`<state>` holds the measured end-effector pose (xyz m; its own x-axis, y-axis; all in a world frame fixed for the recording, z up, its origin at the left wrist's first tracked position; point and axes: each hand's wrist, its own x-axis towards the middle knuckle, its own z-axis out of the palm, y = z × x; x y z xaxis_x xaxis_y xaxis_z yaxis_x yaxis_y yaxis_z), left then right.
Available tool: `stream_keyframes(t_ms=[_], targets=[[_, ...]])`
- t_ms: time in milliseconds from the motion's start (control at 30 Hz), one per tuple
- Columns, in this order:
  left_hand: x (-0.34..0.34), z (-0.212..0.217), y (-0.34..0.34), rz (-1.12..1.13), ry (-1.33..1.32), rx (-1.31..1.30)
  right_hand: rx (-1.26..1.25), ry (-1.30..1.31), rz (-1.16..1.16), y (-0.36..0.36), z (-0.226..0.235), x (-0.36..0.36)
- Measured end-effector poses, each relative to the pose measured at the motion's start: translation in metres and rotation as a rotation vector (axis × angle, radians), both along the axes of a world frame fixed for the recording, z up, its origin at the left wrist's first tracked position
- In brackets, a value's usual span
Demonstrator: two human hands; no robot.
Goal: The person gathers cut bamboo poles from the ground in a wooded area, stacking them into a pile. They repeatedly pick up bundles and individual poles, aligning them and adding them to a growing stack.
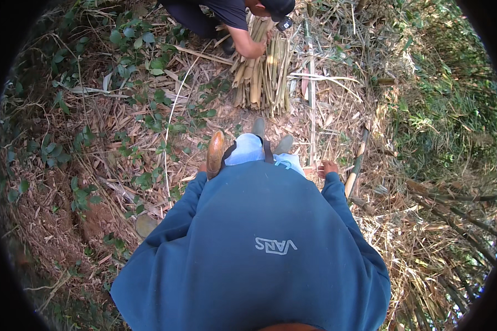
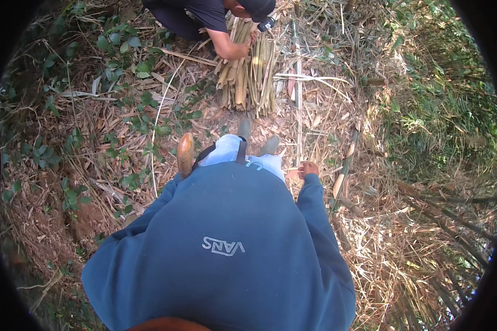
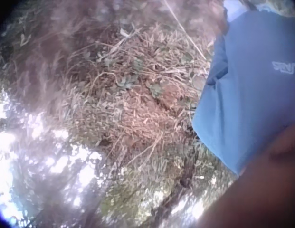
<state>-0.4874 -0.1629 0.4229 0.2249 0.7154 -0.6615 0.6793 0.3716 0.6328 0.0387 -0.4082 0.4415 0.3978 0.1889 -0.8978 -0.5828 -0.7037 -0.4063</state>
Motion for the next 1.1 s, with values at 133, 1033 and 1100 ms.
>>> stream_keyframes(t_ms=[133, 1033, 1100], targets=[[-0.002, -0.008, -0.007, 0.004, -0.03, -0.001, -0.014, -0.01, 0.014, 0.003, -0.005, 0.003], [0.191, -0.11, 0.355, 0.129, 0.146, 0.266, 0.294, -0.045, 0.149, 0.406, -0.173, 0.075], [0.276, -0.142, 0.409, 0.17, 0.138, 0.338, 0.26, 0.066, -0.013, 0.447, -0.253, 0.087]])
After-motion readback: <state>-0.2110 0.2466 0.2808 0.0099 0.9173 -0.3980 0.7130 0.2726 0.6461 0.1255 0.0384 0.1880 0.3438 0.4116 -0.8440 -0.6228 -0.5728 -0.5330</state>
